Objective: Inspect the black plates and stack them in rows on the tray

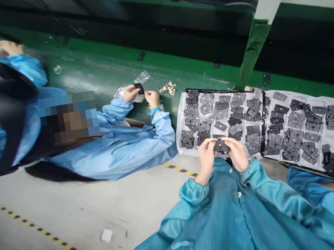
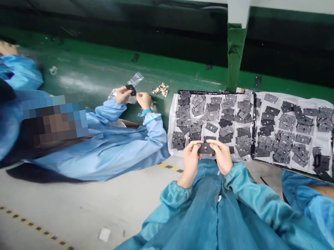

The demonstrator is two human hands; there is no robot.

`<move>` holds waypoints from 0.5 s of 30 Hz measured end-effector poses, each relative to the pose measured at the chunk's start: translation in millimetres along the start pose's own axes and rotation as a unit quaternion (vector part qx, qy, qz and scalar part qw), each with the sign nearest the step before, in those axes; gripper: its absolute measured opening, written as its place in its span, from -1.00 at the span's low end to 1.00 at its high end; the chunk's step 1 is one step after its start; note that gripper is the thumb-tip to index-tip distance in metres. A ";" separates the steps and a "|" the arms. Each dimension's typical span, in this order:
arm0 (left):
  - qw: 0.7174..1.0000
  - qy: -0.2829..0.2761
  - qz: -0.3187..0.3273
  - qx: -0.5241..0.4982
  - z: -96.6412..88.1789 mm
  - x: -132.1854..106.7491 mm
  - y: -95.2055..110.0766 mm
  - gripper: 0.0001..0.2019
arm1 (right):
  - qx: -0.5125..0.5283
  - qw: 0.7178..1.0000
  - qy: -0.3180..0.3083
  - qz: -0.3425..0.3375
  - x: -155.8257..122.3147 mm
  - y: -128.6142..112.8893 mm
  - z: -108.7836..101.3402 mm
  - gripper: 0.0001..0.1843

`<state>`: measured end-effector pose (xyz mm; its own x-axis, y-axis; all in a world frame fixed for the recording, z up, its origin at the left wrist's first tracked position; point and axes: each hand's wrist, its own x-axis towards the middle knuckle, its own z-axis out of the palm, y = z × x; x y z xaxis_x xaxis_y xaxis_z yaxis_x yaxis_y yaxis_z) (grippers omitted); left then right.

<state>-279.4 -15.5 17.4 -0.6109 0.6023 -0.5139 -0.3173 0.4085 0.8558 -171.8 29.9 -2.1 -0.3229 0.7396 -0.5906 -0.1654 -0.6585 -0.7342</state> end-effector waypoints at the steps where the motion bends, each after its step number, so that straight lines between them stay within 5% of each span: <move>1: 1.000 0.012 -0.004 -0.003 -1.6 0.3 -1.2 -0.83 | 0.000 1.000 -0.004 0.004 0.3 0.3 2.1 -0.71; 8: 0.993 0.113 0.029 -0.005 -21.8 12.4 -1.9 -0.83 | -0.023 0.997 -0.070 0.035 16.7 5.2 27.2 -0.70; 15: 0.988 0.146 0.053 0.022 -43.4 31.2 -3.4 -0.83 | -0.198 0.980 -0.012 -0.015 39.8 33.9 65.4 -0.67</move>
<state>-328.8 -27.8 1.0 -0.8244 0.4215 -0.3777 -0.2127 0.3876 0.8970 -251.2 27.9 -28.5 -0.3463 0.7511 -0.5621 0.1985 -0.5269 -0.8264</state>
